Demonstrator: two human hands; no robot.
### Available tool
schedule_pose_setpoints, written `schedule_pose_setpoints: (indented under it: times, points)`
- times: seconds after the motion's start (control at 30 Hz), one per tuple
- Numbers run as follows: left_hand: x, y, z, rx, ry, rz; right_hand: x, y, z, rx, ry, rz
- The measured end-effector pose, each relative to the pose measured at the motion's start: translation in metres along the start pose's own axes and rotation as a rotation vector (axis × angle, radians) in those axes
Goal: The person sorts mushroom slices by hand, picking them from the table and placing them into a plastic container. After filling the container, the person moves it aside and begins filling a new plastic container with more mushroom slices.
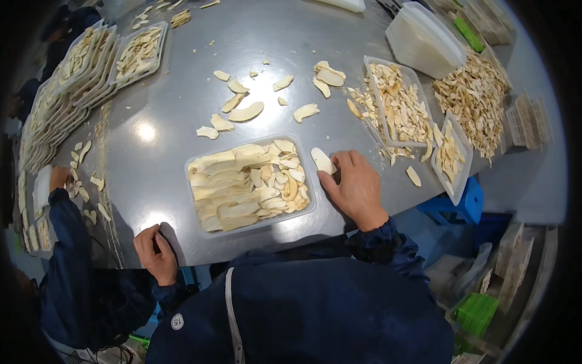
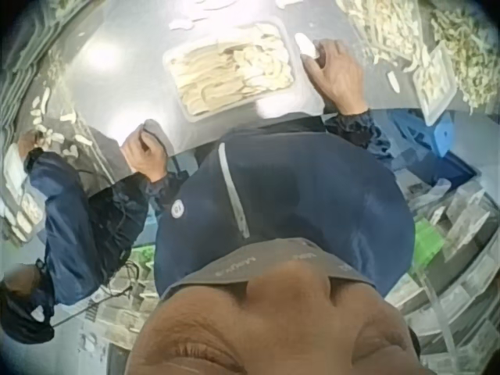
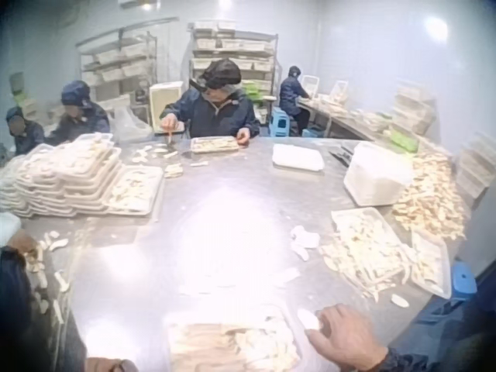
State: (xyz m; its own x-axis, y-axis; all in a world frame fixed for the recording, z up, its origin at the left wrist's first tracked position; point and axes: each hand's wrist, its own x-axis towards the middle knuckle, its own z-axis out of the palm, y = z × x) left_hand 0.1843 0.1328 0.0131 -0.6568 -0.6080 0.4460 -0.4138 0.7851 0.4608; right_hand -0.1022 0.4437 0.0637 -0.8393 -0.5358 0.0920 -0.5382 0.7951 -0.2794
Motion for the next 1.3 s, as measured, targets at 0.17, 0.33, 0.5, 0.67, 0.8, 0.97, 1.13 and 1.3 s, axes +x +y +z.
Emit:
schedule_pose_setpoints:
  times: [0.17, 0.33, 0.5, 0.67, 0.8, 0.97, 1.13, 1.3]
  points:
    - [-0.001, 0.0, -0.001, 0.006, 0.004, -0.003, 0.002, -0.001, 0.001, -0.059, 0.071, -0.055]
    - [0.0, 0.001, -0.001, -0.015, 0.016, 0.005, 0.006, -0.003, -0.002, 0.006, 0.027, -0.013]
    - [0.001, 0.0, 0.001, -0.005, 0.031, 0.004, 0.02, 0.0, -0.012, 0.063, -0.065, 0.038]
    - [-0.001, -0.002, 0.002, -0.006, 0.029, -0.014, 0.037, -0.038, -0.018, 0.221, -0.024, -0.22]
    - [0.0, 0.0, 0.0, -0.02, 0.032, -0.022, 0.047, -0.063, -0.003, 0.235, -0.041, -0.504]
    - [0.001, 0.001, 0.0, -0.008, 0.022, -0.015, 0.05, -0.07, 0.007, 0.189, -0.043, -0.565]
    - [0.0, 0.0, 0.0, -0.012, 0.019, -0.024, 0.051, -0.072, 0.01, 0.18, -0.042, -0.579]
    - [0.002, 0.001, 0.0, 0.002, 0.035, -0.001, 0.053, -0.073, 0.01, 0.197, -0.051, -0.581]
